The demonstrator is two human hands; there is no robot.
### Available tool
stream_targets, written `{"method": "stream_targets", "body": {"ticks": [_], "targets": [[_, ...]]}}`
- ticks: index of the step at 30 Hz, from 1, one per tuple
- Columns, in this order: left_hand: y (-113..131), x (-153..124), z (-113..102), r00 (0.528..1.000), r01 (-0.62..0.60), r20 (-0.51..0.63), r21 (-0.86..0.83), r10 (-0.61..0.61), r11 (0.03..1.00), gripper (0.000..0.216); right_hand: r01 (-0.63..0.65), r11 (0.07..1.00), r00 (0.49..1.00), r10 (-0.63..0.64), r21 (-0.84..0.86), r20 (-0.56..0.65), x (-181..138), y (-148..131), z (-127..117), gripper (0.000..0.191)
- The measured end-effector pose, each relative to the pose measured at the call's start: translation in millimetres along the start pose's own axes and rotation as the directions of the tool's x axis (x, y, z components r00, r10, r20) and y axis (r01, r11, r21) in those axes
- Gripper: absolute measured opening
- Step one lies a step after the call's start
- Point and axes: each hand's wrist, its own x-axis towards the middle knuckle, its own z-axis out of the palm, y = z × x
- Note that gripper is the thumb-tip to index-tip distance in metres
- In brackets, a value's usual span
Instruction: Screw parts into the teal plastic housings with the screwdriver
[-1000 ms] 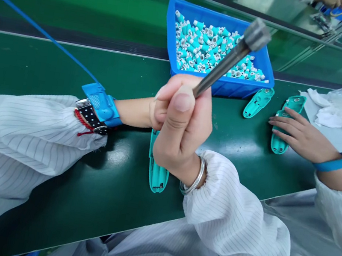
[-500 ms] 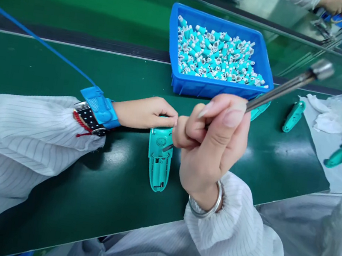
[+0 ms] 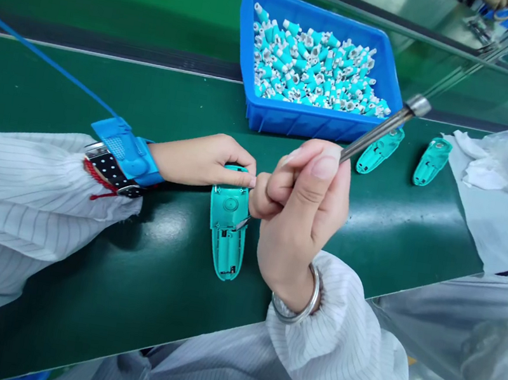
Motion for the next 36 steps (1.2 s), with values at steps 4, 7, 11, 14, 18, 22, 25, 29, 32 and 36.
{"method": "stream_targets", "body": {"ticks": [4,7,11,14,18,22,25,29,32,36], "targets": [[-0.9,0.5,0.3,1.0,-0.002,-0.006,-0.006,0.002,1.0,0.037,0.001,0.999,1.0,-0.001,-0.05,-0.01,-2.0,1.1,2.1,0.022],[-1.2,0.6,1.0,1.0,-0.002,-0.026,0.001,0.002,1.0,0.036,0.009,0.998,0.999,-0.012,-0.068,-0.043,-5.8,0.9,4.8,0.022],[-0.2,0.8,1.7,0.999,0.014,-0.039,0.022,-0.013,1.0,0.035,0.047,0.996,0.998,-0.05,-0.082,-0.038,-13.1,0.8,6.6,0.021],[0.8,1.3,1.7,0.999,0.028,-0.037,0.034,-0.027,0.999,0.035,0.073,0.996,0.997,-0.074,-0.052,-0.023,-18.3,3.8,5.9,0.02],[1.1,1.4,1.1,0.999,0.024,-0.03,0.042,-0.022,0.999,0.035,0.123,0.992,0.992,-0.123,-0.033,-0.023,-20.7,9.8,3.7,0.02],[0.4,0.5,0.6,0.999,0.004,-0.033,0.043,-0.003,0.999,0.035,0.147,0.989,0.987,-0.147,-0.015,-0.068,-19.3,5.0,-0.2,0.025],[-0.7,0.0,0.8,0.999,0.002,-0.042,0.051,0.0,0.999,0.037,0.122,0.992,0.985,-0.124,-0.029,-0.119,-26.6,-9.0,-4.2,0.027],[-2.0,0.2,1.2,0.999,0.0,-0.052,0.058,0.003,0.998,0.04,0.088,0.996,0.989,-0.09,-0.024,-0.117,-53.0,-22.8,-7.0,0.027],[-2.2,0.5,1.2,0.999,0.012,-0.049,0.055,-0.01,0.998,0.04,0.164,0.986,0.976,-0.168,-0.036,-0.139,-70.2,-20.4,-6.6,0.025],[-2.3,0.7,1.4,0.998,0.024,-0.053,0.048,-0.021,0.999,0.039,0.201,0.978,0.968,-0.206,-0.05,-0.145,-74.8,-14.4,-6.1,0.023]]}}
